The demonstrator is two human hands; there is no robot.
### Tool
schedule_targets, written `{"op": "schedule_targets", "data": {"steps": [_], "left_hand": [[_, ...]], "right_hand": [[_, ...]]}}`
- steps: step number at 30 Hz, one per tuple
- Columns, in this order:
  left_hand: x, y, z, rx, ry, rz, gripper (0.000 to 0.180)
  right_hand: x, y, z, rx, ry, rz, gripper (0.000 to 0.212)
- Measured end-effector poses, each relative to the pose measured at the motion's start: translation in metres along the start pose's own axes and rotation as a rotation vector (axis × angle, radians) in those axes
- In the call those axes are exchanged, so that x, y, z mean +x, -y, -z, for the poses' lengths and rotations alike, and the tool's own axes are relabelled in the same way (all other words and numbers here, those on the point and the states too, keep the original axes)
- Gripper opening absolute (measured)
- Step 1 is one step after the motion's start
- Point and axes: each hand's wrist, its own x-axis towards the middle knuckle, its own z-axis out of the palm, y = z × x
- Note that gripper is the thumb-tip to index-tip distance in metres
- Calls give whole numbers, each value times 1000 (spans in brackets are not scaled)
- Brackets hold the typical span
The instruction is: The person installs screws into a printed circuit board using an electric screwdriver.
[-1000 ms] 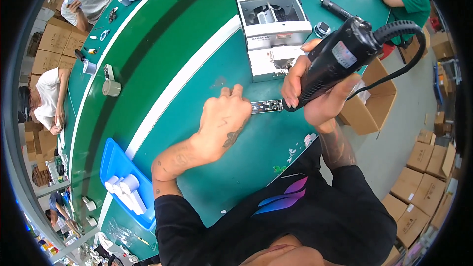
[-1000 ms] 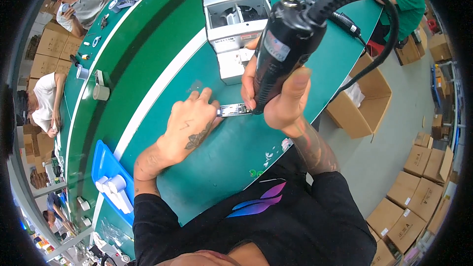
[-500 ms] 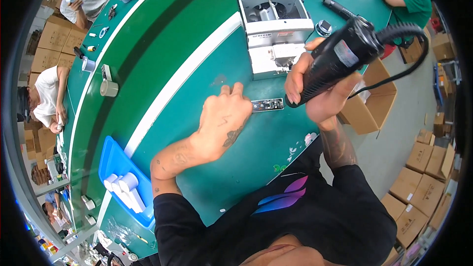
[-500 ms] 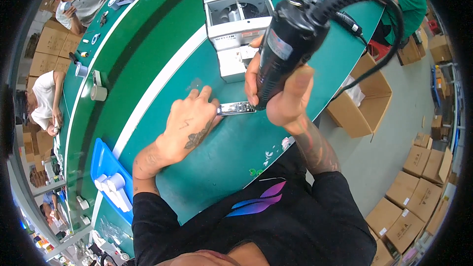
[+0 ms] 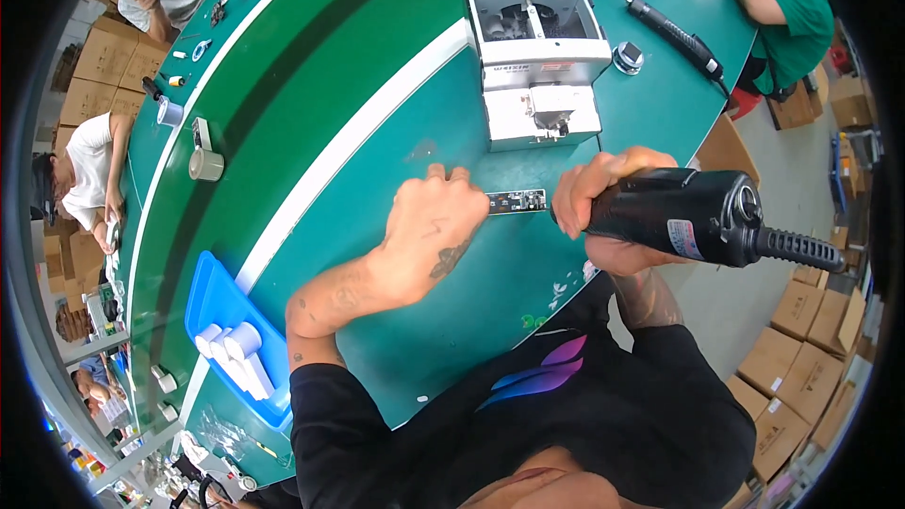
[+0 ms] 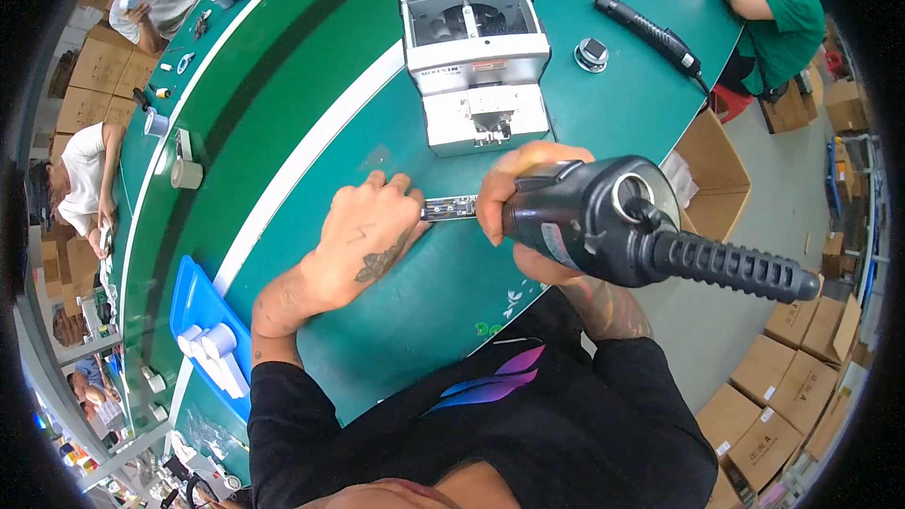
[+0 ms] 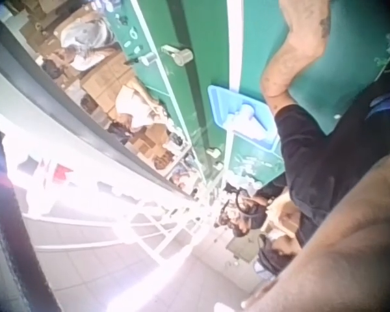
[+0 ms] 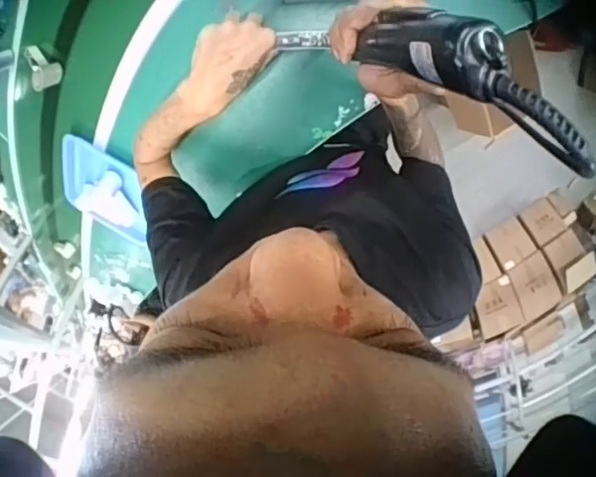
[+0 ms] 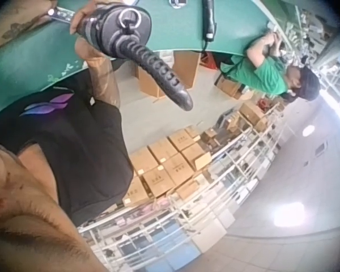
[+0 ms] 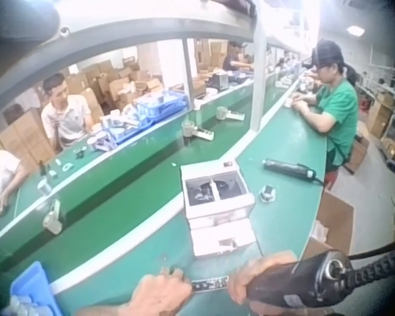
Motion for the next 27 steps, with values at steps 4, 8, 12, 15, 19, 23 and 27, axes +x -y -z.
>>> {"op": "schedule_targets", "data": {"steps": [4, 8, 12, 15, 19, 23, 27], "left_hand": [[1, 0, 0, -6, 3, -17, 6], [2, 0, 2, 10, 12, -24, 6], [2, 1, 2, -8, 10, -19, 6], [3, 2, 6, -6, 21, -32, 5], [11, 2, 1, -41, 13, -27, 13], [20, -13, -5, -36, -80, 0, 25], [3, -4, 16, -160, -157, -53, 38]], "right_hand": [[6, -10, 5, 57, 10, 48, 102], [3, -11, 11, 18, 105, 104, 91], [1, -8, 12, 35, 150, 86, 82], [-1, -1, 12, 47, 166, 26, 75], [20, 9, 8, 118, 77, 231, 82], [57, 29, -11, -64, -238, 226, 113], [100, 10, -6, -345, -2, 388, 91]]}}
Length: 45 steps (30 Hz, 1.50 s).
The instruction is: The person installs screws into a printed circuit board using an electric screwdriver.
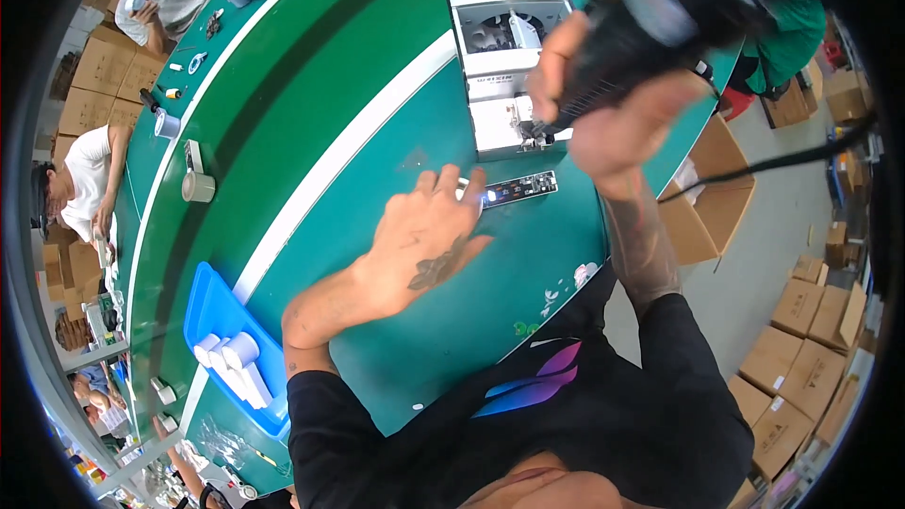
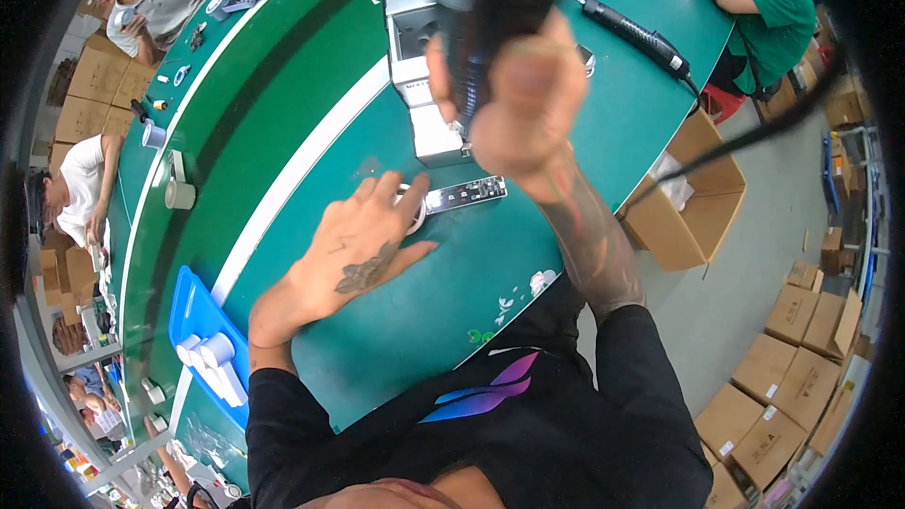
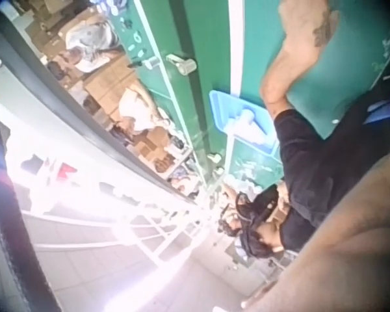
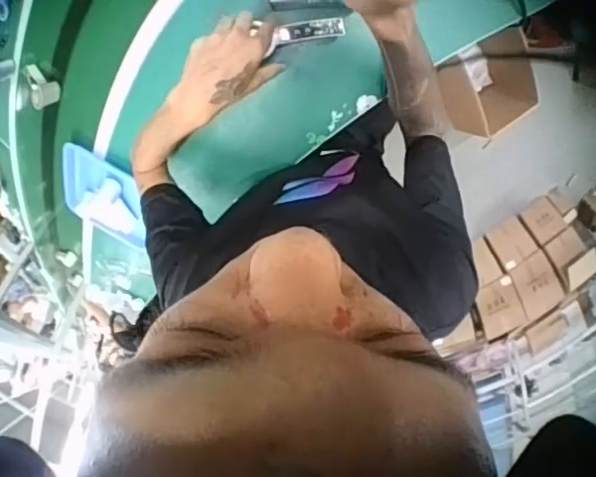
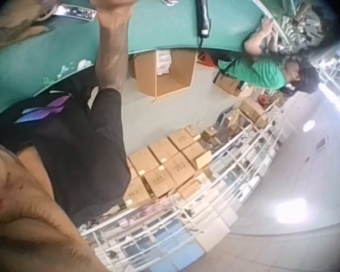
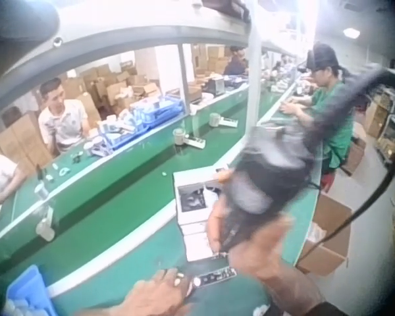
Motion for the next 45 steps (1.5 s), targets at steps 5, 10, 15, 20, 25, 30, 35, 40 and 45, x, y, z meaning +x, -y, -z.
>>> {"op": "schedule_targets", "data": {"steps": [5, 10, 15, 20, 25, 30, 35, 40, 45], "left_hand": [[-1, 9, 17, -152, 292, 180, 59], [-4, 9, 16, -155, 248, 148, 53], [-4, 12, 11, -112, 190, 74, 55], [-4, 10, 7, -83, 178, 80, 58], [-3, 11, 7, -96, 198, 90, 58], [-5, 16, 7, -74, 190, 83, 49], [-2, 15, 12, -91, 208, 75, 45], [-4, 12, 16, -134, 193, 35, 39], [-5, 13, 11, -118, 177, 81, 47]], "right_hand": [[-6, 1, -15, -163, -30, -148, 94], [-25, 9, -26, 60, -24, -301, 103], [-26, -5, -44, 62, 8, -271, 100], [-32, -13, -44, 69, -2, -261, 97], [-33, -16, -44, 85, 10, -264, 96], [-37, -23, -44, 113, 50, -296, 97], [-48, -24, -43, 222, -23, -377, 103], [-71, -51, -33, 161, 175, -177, 69], [-46, -17, -17, 305, 109, -201, 72]]}}
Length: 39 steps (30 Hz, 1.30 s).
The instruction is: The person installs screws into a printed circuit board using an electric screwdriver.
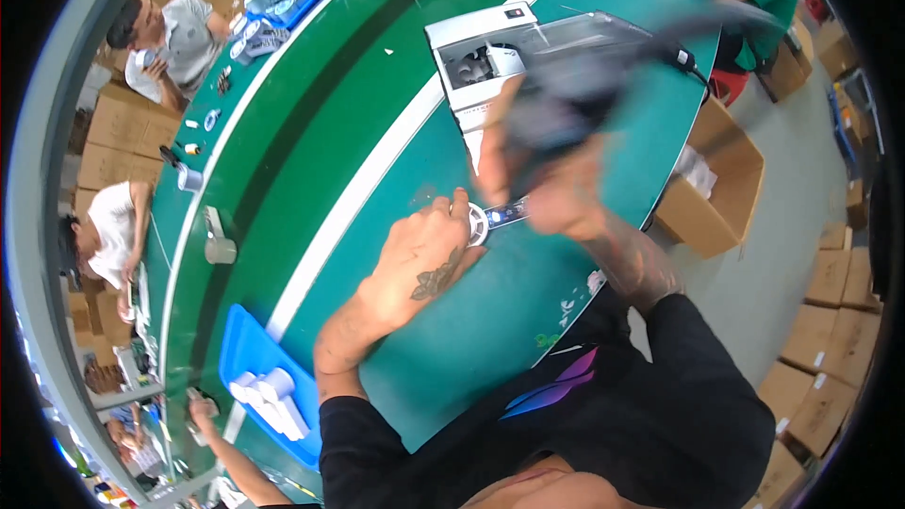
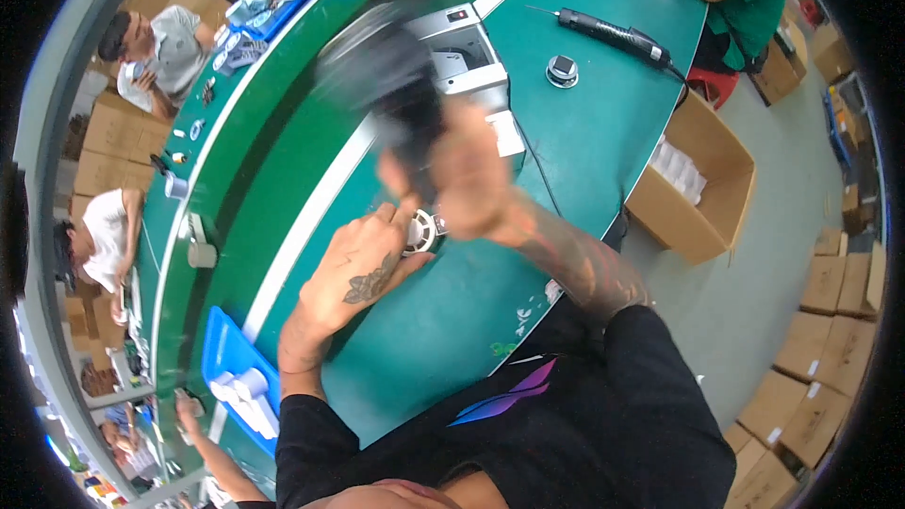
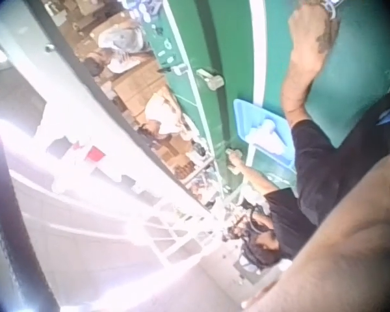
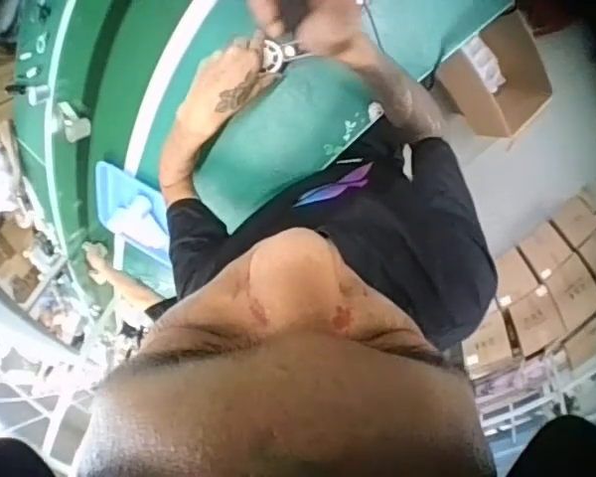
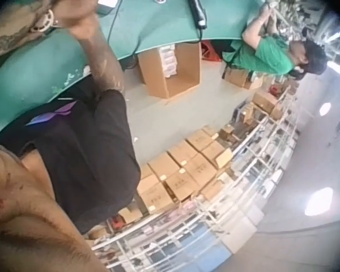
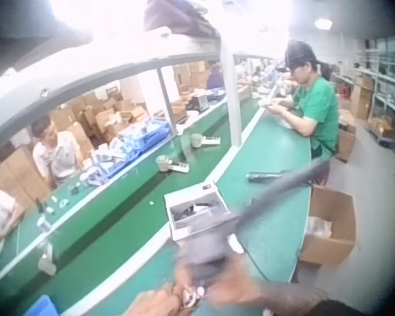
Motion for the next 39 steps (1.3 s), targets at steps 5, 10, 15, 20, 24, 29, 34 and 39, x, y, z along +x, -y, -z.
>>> {"op": "schedule_targets", "data": {"steps": [5, 10, 15, 20, 24, 29, 34, 39], "left_hand": [[6, -8, 3, 43, 6, -8, 56], [1, -1, 2, 27, -13, -34, 56], [0, -3, 1, -1, 8, 4, 55], [0, -1, -2, -11, 16, -1, 53], [1, -1, 1, -13, 33, 1, 46], [1, 2, -4, 14, -15, -47, 43], [1, 2, -6, 37, -30, -49, 44], [0, 4, -11, 28, -23, -39, 46]], "right_hand": [[35, 51, 11, -271, -277, 183, 95], [43, 22, 8, -394, -95, 156, 73], [27, 29, -5, -438, -185, 7, 90], [7, 25, -22, -229, -182, -84, 100], [7, 15, -29, -227, -113, -103, 99], [3, 7, -28, -193, -127, -124, 97], [0, 7, -28, -202, -109, -145, 99], [-15, 4, -28, -82, -83, -245, 102]]}}
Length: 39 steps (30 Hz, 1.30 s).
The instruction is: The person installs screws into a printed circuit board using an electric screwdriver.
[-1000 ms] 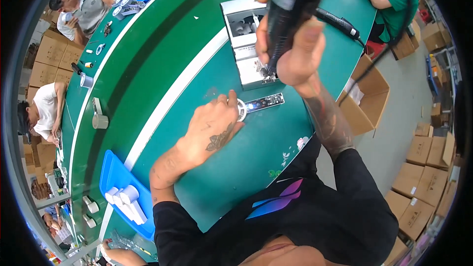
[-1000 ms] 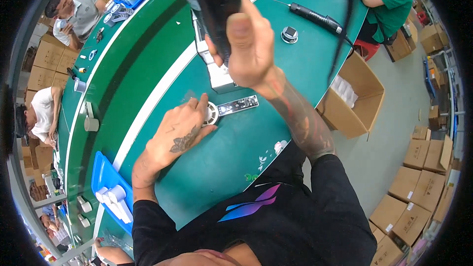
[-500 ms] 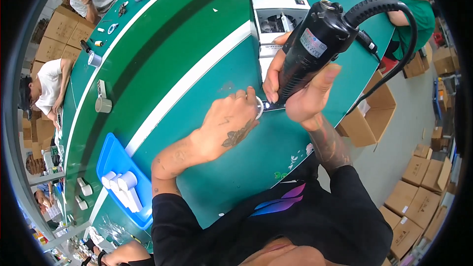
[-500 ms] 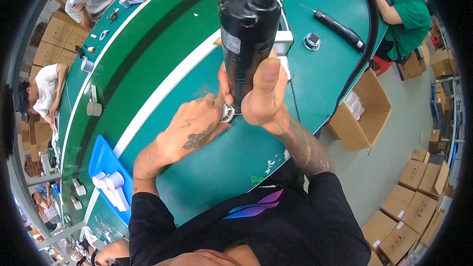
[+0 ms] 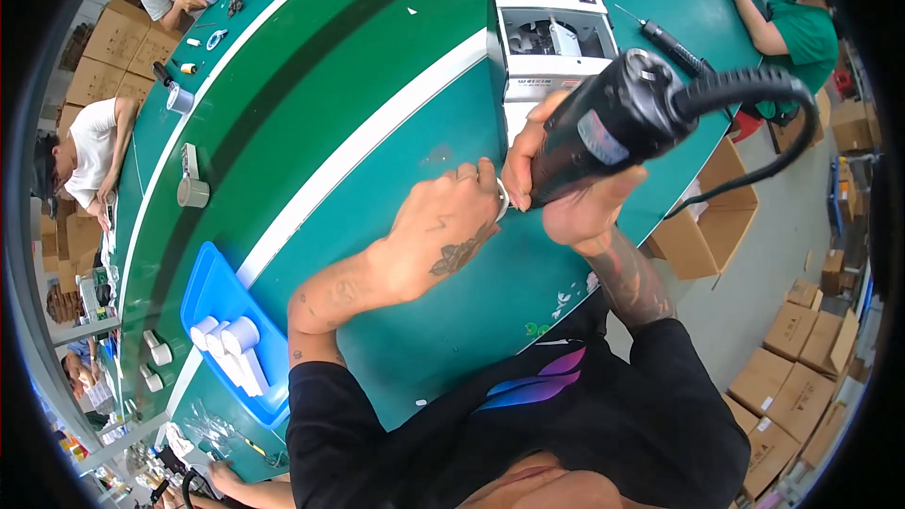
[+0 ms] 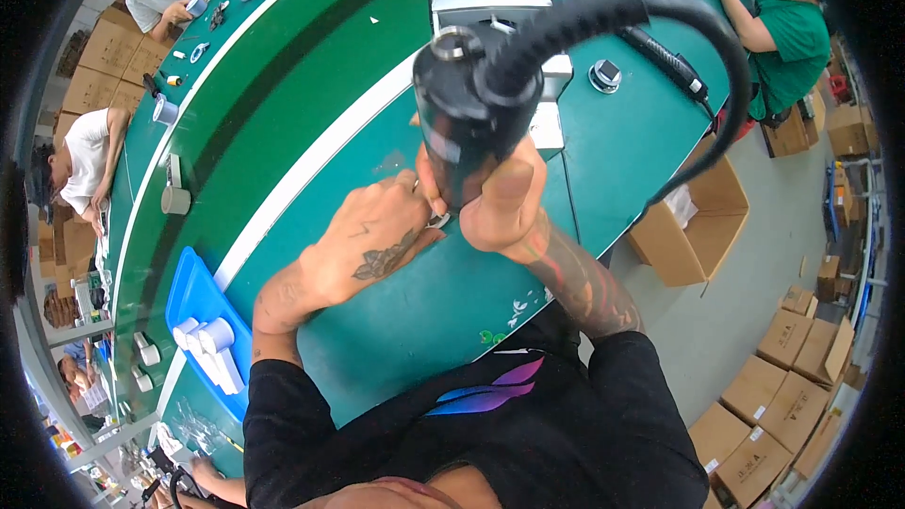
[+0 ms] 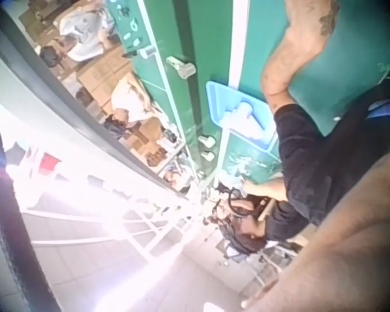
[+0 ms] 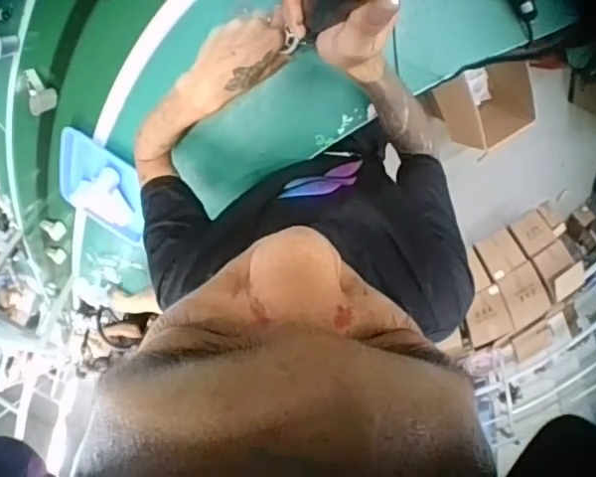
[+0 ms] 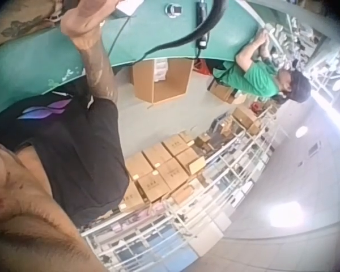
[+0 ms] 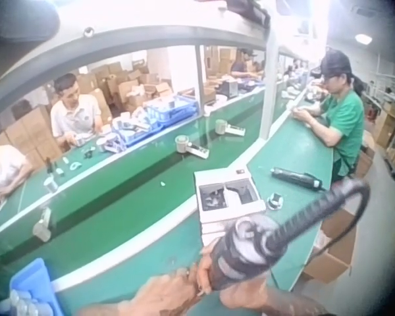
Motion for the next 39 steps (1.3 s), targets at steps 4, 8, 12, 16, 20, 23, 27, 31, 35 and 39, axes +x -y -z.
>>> {"op": "schedule_targets", "data": {"steps": [4, 8, 12, 16, 20, 23, 27, 31, 35, 39], "left_hand": [[1, 7, -2, -107, -5, -6, 46], [-5, 10, -1, -118, -23, -62, 37], [-1, 19, 2, -183, -48, -171, 31], [-27, 57, 53, -168, 104, -29, 36], [-35, 94, 102, -413, -37, 723, 52], [-29, 195, 86, -345, -295, 1009, 59], [9, 289, 63, -250, -359, 1187, 75], [81, 328, 75, 281, -160, 1138, 83], [209, 324, 81, 361, -284, 457, 80], [310, 294, 47, 427, -369, 242, 62]], "right_hand": [[-7, -6, 1, 18, -13, -30, 105], [-10, -15, -4, 176, 25, -3, 106], [2, -5, 13, 111, 147, -135, 101], [25, 11, 39, 854, 27, 68, 87], [26, 13, 67, 746, -119, 245, 80], [26, 13, 63, 746, -160, 167, 80], [22, 16, 74, 726, -146, 150, 82], [26, 4, 75, 821, -90, 82, 78], [24, 6, 66, 783, -89, 79, 77], [27, 1, 63, 671, -258, 208, 83]]}}
